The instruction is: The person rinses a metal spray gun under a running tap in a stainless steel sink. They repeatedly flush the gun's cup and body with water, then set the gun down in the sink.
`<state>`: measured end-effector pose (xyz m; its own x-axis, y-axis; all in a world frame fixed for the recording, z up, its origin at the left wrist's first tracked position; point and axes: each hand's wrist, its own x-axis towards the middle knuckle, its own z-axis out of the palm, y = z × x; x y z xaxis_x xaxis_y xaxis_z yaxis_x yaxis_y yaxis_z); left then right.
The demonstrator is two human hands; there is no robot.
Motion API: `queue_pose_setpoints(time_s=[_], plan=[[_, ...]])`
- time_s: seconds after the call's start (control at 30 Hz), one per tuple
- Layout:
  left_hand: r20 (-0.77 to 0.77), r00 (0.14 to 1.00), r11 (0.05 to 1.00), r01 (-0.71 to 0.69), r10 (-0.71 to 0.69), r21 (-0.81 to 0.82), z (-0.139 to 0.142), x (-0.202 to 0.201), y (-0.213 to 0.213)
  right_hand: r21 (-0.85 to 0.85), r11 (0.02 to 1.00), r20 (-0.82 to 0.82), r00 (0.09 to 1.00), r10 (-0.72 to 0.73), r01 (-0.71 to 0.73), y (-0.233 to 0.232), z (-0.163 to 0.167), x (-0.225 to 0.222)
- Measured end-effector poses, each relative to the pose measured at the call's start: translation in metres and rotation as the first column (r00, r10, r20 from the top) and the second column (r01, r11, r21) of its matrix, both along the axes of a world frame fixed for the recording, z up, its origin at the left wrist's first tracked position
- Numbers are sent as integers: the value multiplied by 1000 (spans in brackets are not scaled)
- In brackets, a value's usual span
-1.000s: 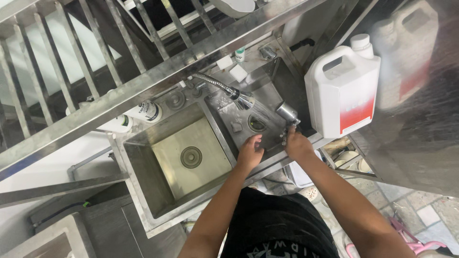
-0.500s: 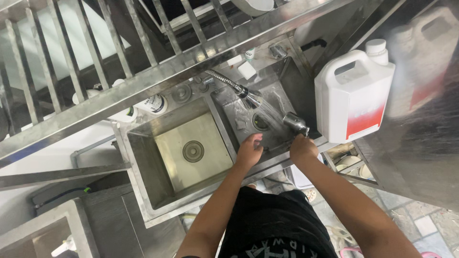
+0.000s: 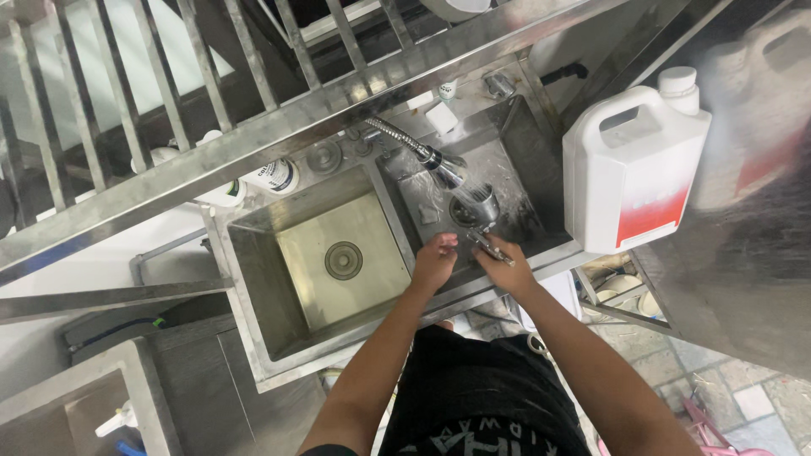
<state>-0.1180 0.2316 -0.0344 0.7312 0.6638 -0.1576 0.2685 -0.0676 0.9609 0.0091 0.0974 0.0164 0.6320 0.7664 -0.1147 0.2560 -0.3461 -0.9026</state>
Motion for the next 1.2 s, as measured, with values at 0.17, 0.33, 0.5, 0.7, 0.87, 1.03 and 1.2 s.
queue_pose_setpoints(time_s=[0.17,0.33,0.5,0.7,0.87,1.03,1.2], plan=[[-27,1000,999,-9,8,-35,-1,-8,3,-61,998,-26,999,-26,24,5,15,-7],[-54,999,998,-3,-1,-64,0,-11,3,-41,996,-27,997,-75,74,10,20,-14],[-47,998,999,33,-34,-20,1,-13,6,-8,996,-57,994,-94,93,9,18,-19],[0,998,997,65,-65,-47,-1,-14,4,-44,992,-14,992,-122,121,10,12,-20],[-13,998,998,58,-58,0,-2,-15,5,-69,990,-12,992,-122,121,11,17,-21],[-31,998,998,56,-56,-20,-2,-14,7,-48,990,-9,991,-133,132,13,24,-23],[-16,998,998,58,-58,-37,2,-16,5,19,994,-41,993,-109,110,11,26,-23]])
